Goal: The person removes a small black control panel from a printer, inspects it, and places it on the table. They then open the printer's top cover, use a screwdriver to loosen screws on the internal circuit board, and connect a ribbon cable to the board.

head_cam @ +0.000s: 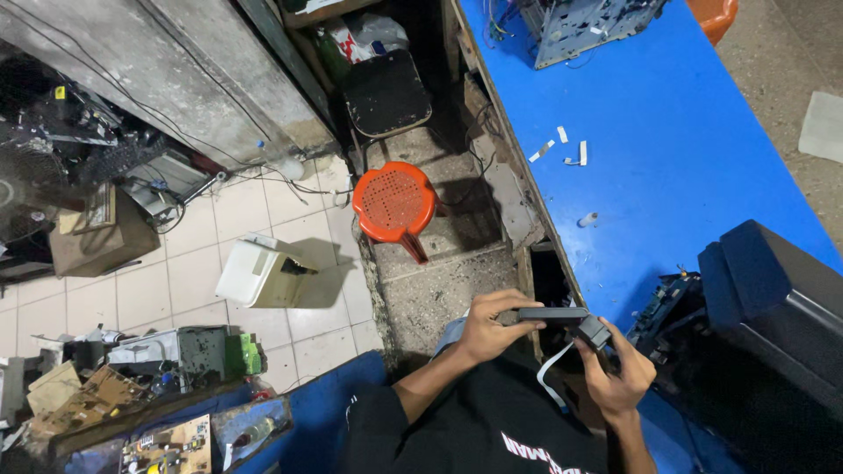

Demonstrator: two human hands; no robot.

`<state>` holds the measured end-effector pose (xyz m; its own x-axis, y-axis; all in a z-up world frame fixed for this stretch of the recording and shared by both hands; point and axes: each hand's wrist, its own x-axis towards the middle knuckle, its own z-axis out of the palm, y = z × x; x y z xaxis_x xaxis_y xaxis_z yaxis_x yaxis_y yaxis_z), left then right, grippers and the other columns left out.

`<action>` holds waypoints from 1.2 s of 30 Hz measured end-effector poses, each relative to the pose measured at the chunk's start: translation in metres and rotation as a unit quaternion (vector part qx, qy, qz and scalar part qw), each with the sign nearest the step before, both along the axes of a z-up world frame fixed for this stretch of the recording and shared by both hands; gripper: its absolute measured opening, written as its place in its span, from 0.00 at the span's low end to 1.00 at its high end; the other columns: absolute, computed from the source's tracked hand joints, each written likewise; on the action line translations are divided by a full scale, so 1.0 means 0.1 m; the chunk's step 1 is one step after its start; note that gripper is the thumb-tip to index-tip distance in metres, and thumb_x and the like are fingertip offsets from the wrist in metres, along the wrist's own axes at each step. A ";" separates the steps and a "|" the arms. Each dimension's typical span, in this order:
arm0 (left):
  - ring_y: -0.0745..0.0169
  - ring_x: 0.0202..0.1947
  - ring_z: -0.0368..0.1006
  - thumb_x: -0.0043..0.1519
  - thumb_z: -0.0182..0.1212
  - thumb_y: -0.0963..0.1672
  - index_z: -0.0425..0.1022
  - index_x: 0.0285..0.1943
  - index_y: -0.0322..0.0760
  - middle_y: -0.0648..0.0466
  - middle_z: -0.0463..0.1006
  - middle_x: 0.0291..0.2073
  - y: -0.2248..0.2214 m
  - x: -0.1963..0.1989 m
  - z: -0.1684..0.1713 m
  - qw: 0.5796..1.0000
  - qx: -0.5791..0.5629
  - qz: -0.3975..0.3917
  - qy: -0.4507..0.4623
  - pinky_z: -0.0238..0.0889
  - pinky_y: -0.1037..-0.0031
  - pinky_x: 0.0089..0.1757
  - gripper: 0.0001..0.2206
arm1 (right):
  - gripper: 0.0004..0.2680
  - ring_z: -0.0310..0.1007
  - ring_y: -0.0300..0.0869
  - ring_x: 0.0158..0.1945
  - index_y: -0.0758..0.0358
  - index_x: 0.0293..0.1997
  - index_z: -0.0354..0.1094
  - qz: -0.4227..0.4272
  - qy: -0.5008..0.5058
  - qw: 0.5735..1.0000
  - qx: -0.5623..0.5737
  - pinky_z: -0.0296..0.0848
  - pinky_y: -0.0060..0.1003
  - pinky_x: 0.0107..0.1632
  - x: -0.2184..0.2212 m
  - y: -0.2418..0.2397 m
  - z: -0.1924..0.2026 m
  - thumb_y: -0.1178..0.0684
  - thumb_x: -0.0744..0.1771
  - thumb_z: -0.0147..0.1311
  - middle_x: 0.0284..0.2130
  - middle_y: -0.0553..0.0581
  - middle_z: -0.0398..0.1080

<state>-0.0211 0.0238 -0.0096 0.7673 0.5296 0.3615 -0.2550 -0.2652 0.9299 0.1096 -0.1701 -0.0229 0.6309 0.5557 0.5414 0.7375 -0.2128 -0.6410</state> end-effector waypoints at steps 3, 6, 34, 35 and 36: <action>0.58 0.41 0.81 0.55 0.75 0.38 0.82 0.48 0.30 0.47 0.83 0.40 0.06 0.04 -0.03 1.000 0.001 -0.013 0.003 0.73 0.72 0.44 0.14 | 0.17 0.81 0.50 0.42 0.73 0.53 0.72 0.005 -0.006 1.000 0.000 0.76 0.37 0.47 0.01 0.02 0.01 0.58 0.61 0.69 0.41 0.67 0.77; 0.56 0.45 0.81 0.55 0.74 0.38 0.81 0.49 0.29 0.46 0.83 0.43 0.12 0.10 -0.05 0.999 0.000 -0.030 -0.015 0.74 0.71 0.48 0.14 | 0.17 0.81 0.48 0.37 0.73 0.52 0.73 -0.008 0.005 1.000 -0.005 0.75 0.36 0.42 -0.01 0.03 0.04 0.59 0.60 0.69 0.38 0.66 0.78; 0.52 0.44 0.80 0.51 0.73 0.38 0.79 0.43 0.31 0.47 0.82 0.41 0.40 1.13 -0.03 0.937 0.052 -0.346 0.013 0.71 0.67 0.48 0.12 | 0.17 0.82 0.50 0.44 0.74 0.53 0.70 -0.204 -0.008 0.978 0.034 0.78 0.37 0.48 -0.23 -0.11 0.02 0.64 0.60 0.66 0.46 0.65 0.78; 0.52 0.44 0.80 0.51 0.73 0.38 0.79 0.43 0.31 0.47 0.82 0.41 0.40 1.15 -0.02 0.935 0.048 -0.351 0.015 0.71 0.67 0.48 0.12 | 0.17 0.82 0.50 0.44 0.74 0.53 0.70 -0.211 -0.007 0.977 0.027 0.78 0.38 0.48 -0.24 -0.12 0.02 0.64 0.60 0.66 0.46 0.66 0.78; 0.52 0.44 0.80 0.51 0.73 0.38 0.79 0.43 0.31 0.47 0.82 0.41 0.40 1.17 -0.01 0.933 0.043 -0.356 0.017 0.71 0.67 0.48 0.12 | 0.17 0.82 0.50 0.45 0.74 0.53 0.70 -0.219 -0.007 0.976 0.020 0.78 0.38 0.48 -0.25 -0.12 0.02 0.64 0.60 0.65 0.46 0.66 0.78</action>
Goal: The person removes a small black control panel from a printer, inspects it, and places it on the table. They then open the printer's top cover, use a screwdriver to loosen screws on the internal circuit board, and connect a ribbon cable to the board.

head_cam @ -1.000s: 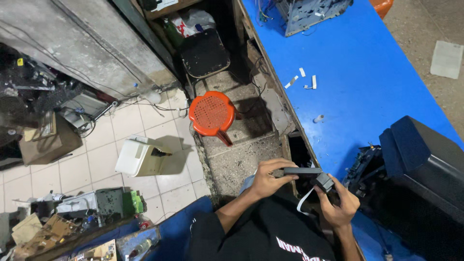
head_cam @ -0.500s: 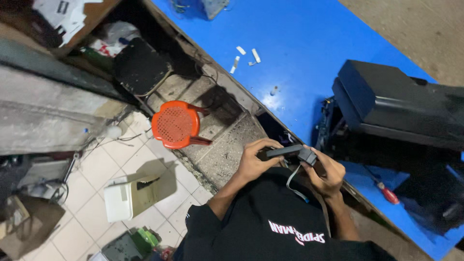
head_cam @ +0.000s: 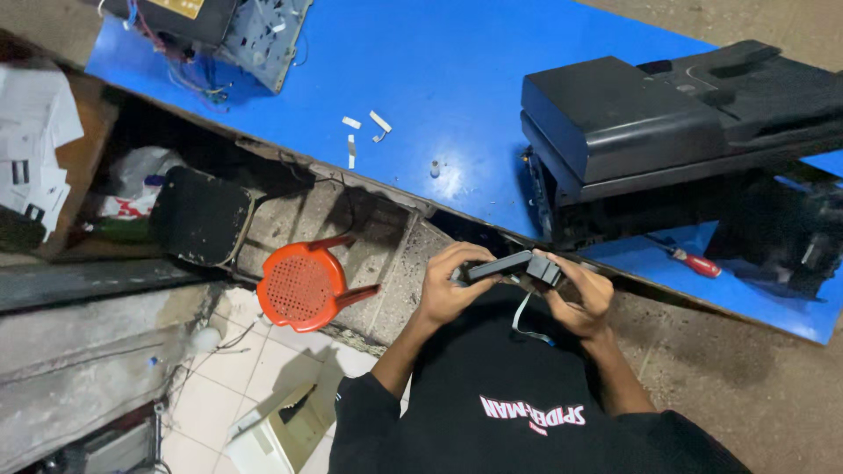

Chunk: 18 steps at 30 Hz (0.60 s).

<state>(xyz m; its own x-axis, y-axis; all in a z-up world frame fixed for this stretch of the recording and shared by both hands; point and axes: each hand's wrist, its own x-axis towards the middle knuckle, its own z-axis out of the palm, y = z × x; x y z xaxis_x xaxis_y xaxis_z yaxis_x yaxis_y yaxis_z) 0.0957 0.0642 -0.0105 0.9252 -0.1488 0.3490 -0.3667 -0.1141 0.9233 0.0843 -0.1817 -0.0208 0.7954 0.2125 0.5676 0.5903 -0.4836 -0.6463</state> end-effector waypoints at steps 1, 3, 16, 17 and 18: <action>0.52 0.44 0.80 0.51 0.73 0.38 0.79 0.43 0.31 0.47 0.82 0.42 0.00 0.02 0.01 1.000 -0.004 -0.004 0.002 0.70 0.67 0.48 0.12 | 0.17 0.82 0.51 0.45 0.74 0.54 0.69 -0.007 0.001 1.000 -0.007 0.78 0.38 0.48 -0.01 -0.01 0.00 0.64 0.61 0.65 0.47 0.66 0.78; 0.53 0.44 0.80 0.52 0.73 0.38 0.80 0.43 0.31 0.47 0.83 0.41 0.02 0.06 0.02 1.000 0.003 -0.020 0.006 0.71 0.68 0.48 0.12 | 0.17 0.82 0.51 0.46 0.73 0.53 0.70 -0.022 0.003 1.000 -0.003 0.79 0.39 0.48 -0.04 0.02 -0.01 0.63 0.60 0.66 0.46 0.66 0.78; 0.53 0.44 0.81 0.50 0.72 0.38 0.81 0.44 0.29 0.47 0.84 0.41 0.20 0.22 -0.12 0.999 0.035 0.004 -0.031 0.72 0.67 0.47 0.13 | 0.10 0.80 0.56 0.51 0.69 0.45 0.68 0.011 -0.061 0.998 0.012 0.80 0.47 0.53 -0.01 -0.07 0.54 0.59 0.63 0.64 0.44 0.66 0.76; 0.54 0.43 0.81 0.50 0.74 0.38 0.81 0.43 0.30 0.47 0.84 0.40 0.21 0.26 -0.18 0.998 0.047 0.026 -0.026 0.72 0.68 0.46 0.12 | 0.11 0.80 0.55 0.50 0.67 0.46 0.67 0.036 -0.060 0.997 0.015 0.81 0.47 0.52 -0.01 -0.15 0.68 0.58 0.63 0.64 0.43 0.65 0.76; 0.54 0.41 0.81 0.50 0.75 0.38 0.81 0.42 0.31 0.47 0.83 0.39 0.20 0.33 -0.25 0.997 0.059 0.049 -0.022 0.72 0.69 0.45 0.12 | 0.11 0.80 0.55 0.49 0.65 0.46 0.65 0.062 -0.059 0.996 0.018 0.82 0.48 0.50 -0.02 -0.20 0.83 0.57 0.64 0.63 0.42 0.64 0.77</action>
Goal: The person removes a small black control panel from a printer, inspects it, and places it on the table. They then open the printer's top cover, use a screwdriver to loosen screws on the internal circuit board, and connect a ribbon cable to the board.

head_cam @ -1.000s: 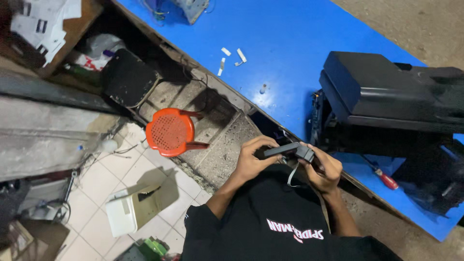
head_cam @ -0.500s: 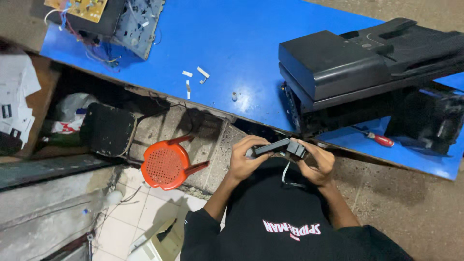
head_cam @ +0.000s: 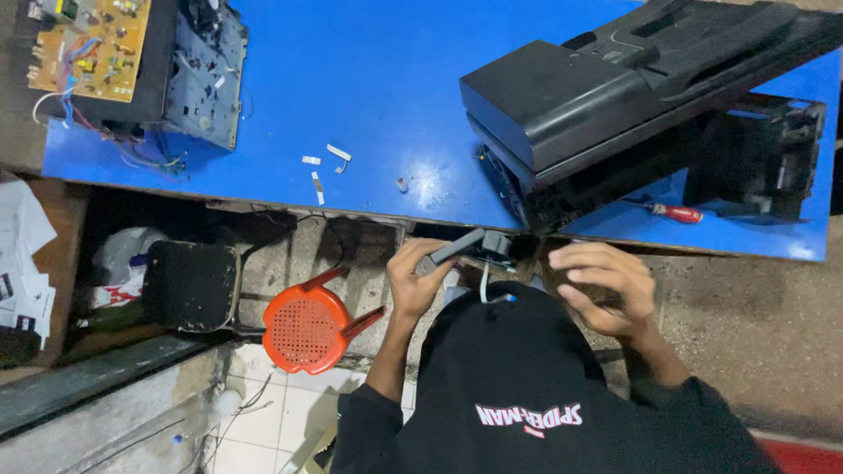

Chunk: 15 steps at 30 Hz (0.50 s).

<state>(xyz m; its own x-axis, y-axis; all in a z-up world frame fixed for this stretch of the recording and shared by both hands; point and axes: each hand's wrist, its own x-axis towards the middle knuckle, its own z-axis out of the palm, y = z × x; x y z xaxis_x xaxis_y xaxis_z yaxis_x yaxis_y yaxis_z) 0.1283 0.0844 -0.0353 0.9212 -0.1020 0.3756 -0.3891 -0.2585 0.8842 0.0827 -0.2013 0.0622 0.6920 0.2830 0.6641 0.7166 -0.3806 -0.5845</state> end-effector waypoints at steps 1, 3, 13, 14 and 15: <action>0.55 0.40 0.81 0.50 0.76 0.38 0.81 0.42 0.31 0.47 0.83 0.38 -0.01 0.06 -0.08 1.000 0.011 0.024 0.004 0.72 0.69 0.44 0.12 | 0.13 0.81 0.54 0.48 0.62 0.50 0.62 0.059 0.011 0.997 0.039 0.84 0.47 0.49 -0.02 -0.01 0.15 0.57 0.64 0.63 0.41 0.63 0.76; 0.54 0.38 0.80 0.50 0.76 0.38 0.81 0.41 0.32 0.48 0.83 0.36 -0.03 0.24 -0.29 0.997 0.041 0.057 0.021 0.72 0.69 0.42 0.12 | 0.17 0.83 0.50 0.43 0.58 0.54 0.57 0.162 -0.009 0.981 0.106 0.84 0.46 0.43 -0.06 -0.02 0.47 0.58 0.64 0.63 0.37 0.62 0.77; 0.43 0.42 0.72 0.45 0.72 0.40 0.73 0.40 0.35 0.48 0.75 0.40 -0.27 1.06 -1.43 0.940 0.322 -0.012 -0.112 0.65 0.58 0.39 0.16 | 0.21 0.87 0.56 0.37 0.55 0.70 0.41 0.365 -0.021 0.919 0.145 0.89 0.49 0.41 -0.28 0.37 1.50 0.65 0.72 0.50 0.39 0.66 0.80; 0.43 0.42 0.71 0.45 0.72 0.41 0.73 0.40 0.35 0.48 0.74 0.40 -0.30 1.10 -1.51 0.933 0.338 -0.026 -0.117 0.65 0.57 0.39 0.16 | 0.17 0.86 0.57 0.38 0.58 0.67 0.45 0.375 -0.012 0.916 0.139 0.88 0.50 0.41 -0.27 0.35 1.54 0.64 0.72 0.48 0.40 0.67 0.79; 0.43 0.42 0.70 0.44 0.72 0.41 0.72 0.40 0.35 0.48 0.73 0.40 -0.32 1.12 -1.58 0.926 0.356 -0.037 -0.122 0.64 0.57 0.39 0.17 | 0.13 0.85 0.58 0.38 0.61 0.64 0.48 0.387 -0.004 0.912 0.134 0.87 0.51 0.42 -0.26 0.31 1.55 0.63 0.73 0.47 0.40 0.67 0.79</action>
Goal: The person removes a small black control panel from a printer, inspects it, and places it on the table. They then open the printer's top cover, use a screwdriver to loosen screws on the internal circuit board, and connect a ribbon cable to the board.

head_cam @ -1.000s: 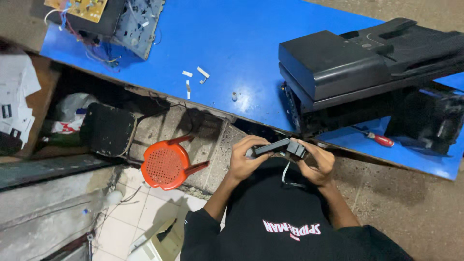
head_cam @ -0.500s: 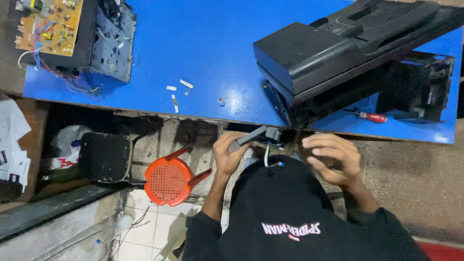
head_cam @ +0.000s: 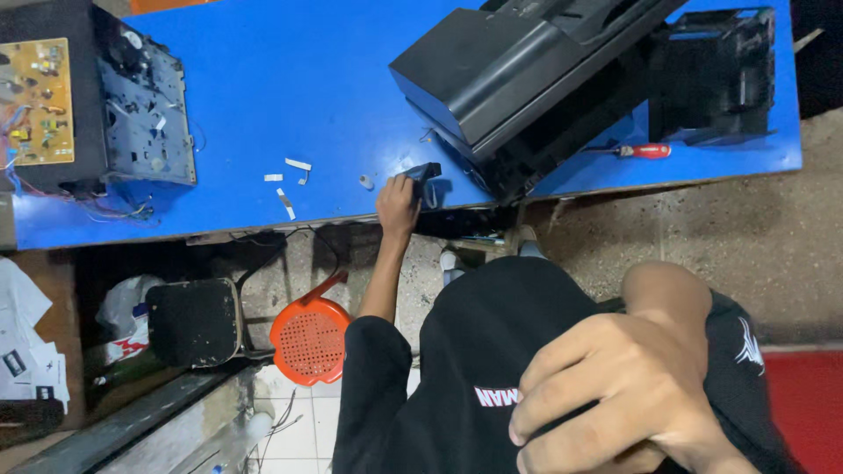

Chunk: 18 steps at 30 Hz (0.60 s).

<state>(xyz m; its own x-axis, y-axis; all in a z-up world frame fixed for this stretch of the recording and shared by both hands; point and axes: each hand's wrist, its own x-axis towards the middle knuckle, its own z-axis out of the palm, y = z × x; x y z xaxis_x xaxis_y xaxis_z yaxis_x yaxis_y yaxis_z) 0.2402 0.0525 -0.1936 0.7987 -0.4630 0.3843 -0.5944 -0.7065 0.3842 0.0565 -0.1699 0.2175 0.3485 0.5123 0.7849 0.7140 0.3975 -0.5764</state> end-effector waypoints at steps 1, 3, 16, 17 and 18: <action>0.43 0.42 0.70 0.46 0.72 0.41 0.72 0.40 0.35 0.48 0.73 0.40 -0.02 0.01 -0.07 1.000 0.001 -0.007 -0.007 0.64 0.57 0.39 0.16 | 0.10 0.85 0.59 0.39 0.64 0.61 0.51 0.014 0.005 1.000 -0.007 0.86 0.51 0.42 0.01 -0.03 0.01 0.61 0.73 0.46 0.40 0.68 0.78; 0.45 0.42 0.70 0.49 0.72 0.41 0.71 0.40 0.36 0.49 0.72 0.40 -0.08 0.07 -0.18 1.000 -0.001 -0.017 -0.023 0.64 0.58 0.39 0.14 | 0.05 0.83 0.60 0.41 0.71 0.55 0.57 0.047 0.011 0.999 -0.024 0.85 0.53 0.42 0.03 -0.06 0.02 0.59 0.75 0.43 0.41 0.69 0.77; 0.44 0.46 0.69 0.50 0.70 0.44 0.70 0.42 0.35 0.46 0.72 0.44 -0.19 0.32 -0.56 0.998 0.030 0.007 -0.049 0.65 0.57 0.42 0.16 | 0.01 0.82 0.57 0.42 0.70 0.47 0.64 -0.016 -0.036 0.999 -0.020 0.84 0.48 0.45 -0.02 -0.11 -0.01 0.63 0.72 0.48 0.43 0.65 0.77; 0.44 0.46 0.69 0.51 0.70 0.44 0.70 0.43 0.35 0.46 0.73 0.45 -0.21 0.33 -0.58 0.998 0.036 0.006 -0.053 0.65 0.58 0.42 0.16 | 0.01 0.81 0.57 0.42 0.69 0.48 0.63 -0.010 -0.040 0.999 -0.024 0.83 0.48 0.45 -0.01 -0.12 -0.01 0.63 0.73 0.49 0.44 0.66 0.76; 0.44 0.46 0.69 0.51 0.70 0.43 0.70 0.44 0.35 0.46 0.73 0.45 -0.23 0.36 -0.60 0.997 0.041 0.005 -0.060 0.65 0.58 0.42 0.16 | 0.02 0.80 0.57 0.42 0.69 0.49 0.63 -0.005 -0.046 0.999 -0.029 0.82 0.48 0.45 0.00 -0.13 -0.01 0.64 0.73 0.51 0.44 0.66 0.75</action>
<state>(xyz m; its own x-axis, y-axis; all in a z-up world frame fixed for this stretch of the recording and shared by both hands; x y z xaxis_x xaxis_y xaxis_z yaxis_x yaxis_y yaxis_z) 0.2759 0.0295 -0.2538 0.7541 -0.4886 0.4388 -0.6249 -0.7393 0.2508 0.0568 -0.1827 0.2163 0.2818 0.5551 0.7826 0.7681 0.3582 -0.5307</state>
